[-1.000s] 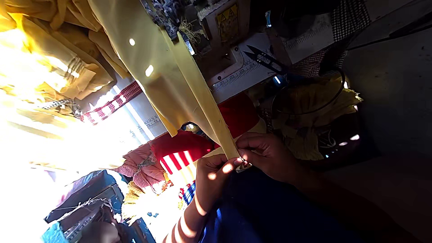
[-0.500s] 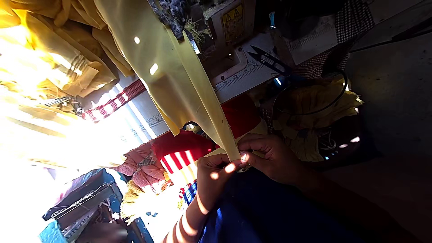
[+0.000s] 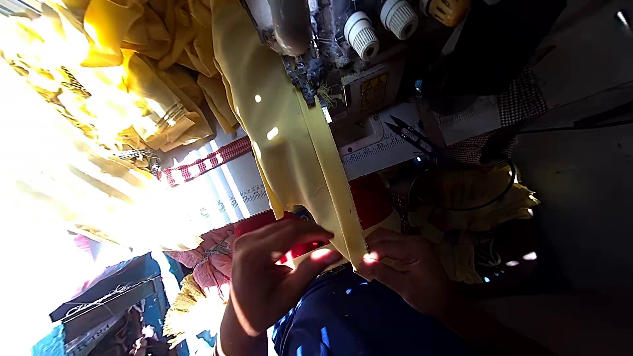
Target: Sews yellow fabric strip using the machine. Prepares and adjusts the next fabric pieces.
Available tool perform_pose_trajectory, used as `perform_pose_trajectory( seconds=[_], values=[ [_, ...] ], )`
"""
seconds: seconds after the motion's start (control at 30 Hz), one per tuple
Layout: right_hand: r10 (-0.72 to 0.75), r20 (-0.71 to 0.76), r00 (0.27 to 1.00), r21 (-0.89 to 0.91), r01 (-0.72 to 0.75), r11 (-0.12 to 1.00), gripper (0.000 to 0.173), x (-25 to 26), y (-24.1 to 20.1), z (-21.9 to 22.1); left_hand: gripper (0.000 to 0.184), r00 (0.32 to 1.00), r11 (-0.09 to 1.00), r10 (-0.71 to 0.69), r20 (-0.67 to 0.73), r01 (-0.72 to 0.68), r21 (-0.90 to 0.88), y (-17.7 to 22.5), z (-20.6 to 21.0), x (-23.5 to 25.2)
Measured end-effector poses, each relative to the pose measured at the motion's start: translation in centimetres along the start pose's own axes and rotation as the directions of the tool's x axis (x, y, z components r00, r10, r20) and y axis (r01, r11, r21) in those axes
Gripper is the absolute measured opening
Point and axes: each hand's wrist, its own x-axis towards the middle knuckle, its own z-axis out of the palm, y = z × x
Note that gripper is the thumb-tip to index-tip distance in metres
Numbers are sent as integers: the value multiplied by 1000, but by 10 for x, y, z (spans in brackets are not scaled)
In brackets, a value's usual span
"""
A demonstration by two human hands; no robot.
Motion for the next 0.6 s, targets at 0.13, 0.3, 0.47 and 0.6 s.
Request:
perform_pose_trajectory(
  seconds=[0.13,0.3,0.47,0.6],
  values=[
    [-35,18,999,82,33,996,19,2,-5,-1,44,985,923,119,-129,-62,379,-19,-1,61],
    [-10,8,1000,71,9,997,19,-2,5,-7,44,971,862,146,-189,-31,506,-42,7,72],
    [44,2,999,15,-44,999,26,0,21,-5,41,973,852,161,-167,-51,522,-41,1,74],
    [33,-25,999,-7,-33,999,18,17,20,-3,34,978,851,160,-138,-66,520,-45,-12,90]
  ],
)
